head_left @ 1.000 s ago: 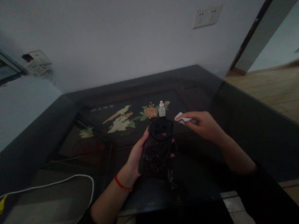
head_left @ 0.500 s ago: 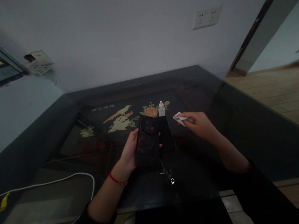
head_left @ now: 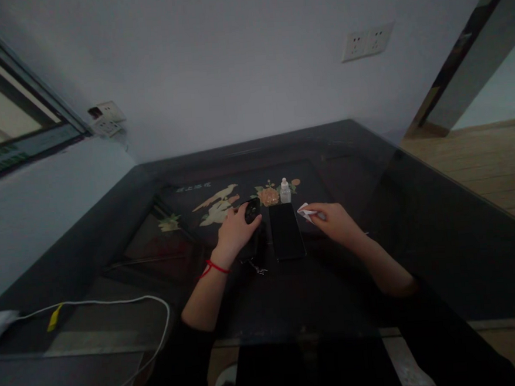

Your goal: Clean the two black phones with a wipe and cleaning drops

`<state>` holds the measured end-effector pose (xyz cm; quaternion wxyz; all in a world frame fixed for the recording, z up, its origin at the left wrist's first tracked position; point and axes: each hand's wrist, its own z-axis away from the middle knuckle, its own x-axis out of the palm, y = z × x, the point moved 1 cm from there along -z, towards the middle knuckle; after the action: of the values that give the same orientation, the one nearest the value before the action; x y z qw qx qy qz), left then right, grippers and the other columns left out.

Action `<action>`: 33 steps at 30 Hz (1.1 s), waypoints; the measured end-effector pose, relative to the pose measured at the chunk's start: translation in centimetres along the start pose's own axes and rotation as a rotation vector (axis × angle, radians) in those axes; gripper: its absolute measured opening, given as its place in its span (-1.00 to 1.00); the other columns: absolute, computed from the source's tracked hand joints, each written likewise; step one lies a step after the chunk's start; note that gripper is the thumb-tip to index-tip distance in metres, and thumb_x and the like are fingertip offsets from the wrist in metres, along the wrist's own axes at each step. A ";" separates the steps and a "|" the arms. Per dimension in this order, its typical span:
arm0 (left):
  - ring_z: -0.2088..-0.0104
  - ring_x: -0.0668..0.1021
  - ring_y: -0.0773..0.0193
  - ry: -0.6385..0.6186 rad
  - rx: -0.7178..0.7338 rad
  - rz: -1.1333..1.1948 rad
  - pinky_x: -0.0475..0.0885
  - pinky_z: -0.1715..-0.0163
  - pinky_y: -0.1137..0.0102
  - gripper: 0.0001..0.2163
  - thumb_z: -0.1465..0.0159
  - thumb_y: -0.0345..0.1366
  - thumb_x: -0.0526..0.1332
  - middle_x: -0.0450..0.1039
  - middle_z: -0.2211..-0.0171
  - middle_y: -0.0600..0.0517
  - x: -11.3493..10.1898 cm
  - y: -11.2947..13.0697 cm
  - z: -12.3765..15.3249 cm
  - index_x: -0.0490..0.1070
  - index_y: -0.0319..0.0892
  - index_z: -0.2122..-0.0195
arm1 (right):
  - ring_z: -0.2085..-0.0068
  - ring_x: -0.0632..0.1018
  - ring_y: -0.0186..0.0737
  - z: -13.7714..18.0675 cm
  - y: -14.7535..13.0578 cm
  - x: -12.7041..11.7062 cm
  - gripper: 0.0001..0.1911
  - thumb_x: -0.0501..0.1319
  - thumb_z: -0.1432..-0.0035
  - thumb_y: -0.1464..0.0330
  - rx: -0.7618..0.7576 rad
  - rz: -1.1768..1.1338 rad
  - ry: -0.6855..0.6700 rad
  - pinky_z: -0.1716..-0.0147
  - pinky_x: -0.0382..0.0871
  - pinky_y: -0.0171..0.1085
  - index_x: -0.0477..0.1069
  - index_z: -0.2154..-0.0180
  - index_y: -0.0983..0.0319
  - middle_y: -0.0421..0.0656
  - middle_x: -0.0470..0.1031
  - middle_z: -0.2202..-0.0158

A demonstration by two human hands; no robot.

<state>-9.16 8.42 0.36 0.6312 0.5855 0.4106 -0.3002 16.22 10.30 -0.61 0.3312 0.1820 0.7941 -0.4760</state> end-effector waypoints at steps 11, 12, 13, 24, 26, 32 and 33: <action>-0.25 0.06 -0.39 0.105 -0.011 -0.020 -0.01 -0.13 -0.20 -0.39 -0.20 -0.02 0.17 0.03 -0.26 -0.35 1.3 0.7 -0.1 0.20 -0.19 -0.23 | 0.25 0.58 -0.09 -0.2 0.6 0.6 -0.76 0.17 -0.02 0.42 0.135 -0.122 0.025 0.22 0.38 -0.19 0.59 0.29 0.19 -0.11 0.63 0.28; -0.29 -0.02 -0.34 0.104 0.009 0.096 -0.09 -0.19 -0.16 -0.41 -0.21 -0.05 0.17 -0.04 -0.31 -0.30 1.1 0.9 0.3 0.20 -0.18 -0.23 | 0.28 0.57 -0.10 -0.2 0.7 0.7 -0.79 0.18 -0.01 0.40 0.161 -0.152 0.026 0.26 0.38 -0.22 0.59 0.33 0.21 -0.12 0.62 0.34; -0.32 -0.10 -0.25 0.093 0.037 0.274 -0.18 -0.24 -0.10 -0.44 -0.22 -0.10 0.18 -0.09 -0.34 -0.24 1.1 1.2 0.7 0.21 -0.17 -0.22 | 0.33 0.56 -0.12 -0.2 0.9 0.8 -0.81 0.19 -0.01 0.38 0.190 -0.186 0.024 0.31 0.37 -0.24 0.58 0.37 0.23 -0.13 0.61 0.39; -0.28 0.21 0.22 -0.217 -0.271 1.234 0.17 -0.17 0.39 -0.53 -0.20 -0.39 0.16 0.12 -0.30 -0.06 4.6 3.8 4.6 0.23 -0.08 -0.17 | 0.36 0.57 -0.22 0.0 1.3 3.8 -0.81 0.14 -0.05 0.44 0.558 -0.769 0.027 0.41 0.54 -0.26 0.49 0.28 0.27 -0.09 0.57 0.35; -0.22 0.31 0.23 -0.226 -0.333 1.320 0.23 -0.12 0.38 -0.55 -0.19 -0.41 0.16 0.22 -0.25 -0.10 4.7 3.5 3.9 0.25 -0.11 -0.14 | 0.32 0.57 -0.23 0.1 1.1 4.0 -0.81 0.14 -0.06 0.46 0.603 -0.845 0.047 0.39 0.56 -0.26 0.47 0.26 0.26 -0.08 0.57 0.29; 0.11 0.53 0.25 -0.246 -0.395 1.476 0.38 0.10 0.38 -0.67 -0.19 -0.42 0.17 0.51 0.07 -0.07 4.4 3.4 3.7 0.39 -0.17 -0.01 | 0.30 0.57 -0.21 0.7 0.0 4.2 -0.80 0.15 -0.06 0.47 0.680 -1.003 0.076 0.43 0.58 -0.25 0.46 0.24 0.27 -0.06 0.55 0.30; 0.12 0.54 0.24 -0.263 -0.384 1.495 0.40 0.11 0.36 -0.65 -0.21 -0.38 0.17 0.51 0.07 -0.07 4.3 3.6 4.0 0.38 -0.16 -0.04 | 0.30 0.57 -0.20 0.8 -0.3 4.3 -0.80 0.15 -0.06 0.46 0.679 -1.027 0.071 0.42 0.58 -0.23 0.46 0.24 0.27 -0.05 0.55 0.29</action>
<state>-3.34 5.44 -1.68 0.7995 0.5468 -0.1262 0.2140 13.26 9.30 -3.64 -0.0432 -0.1125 0.5949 -0.7948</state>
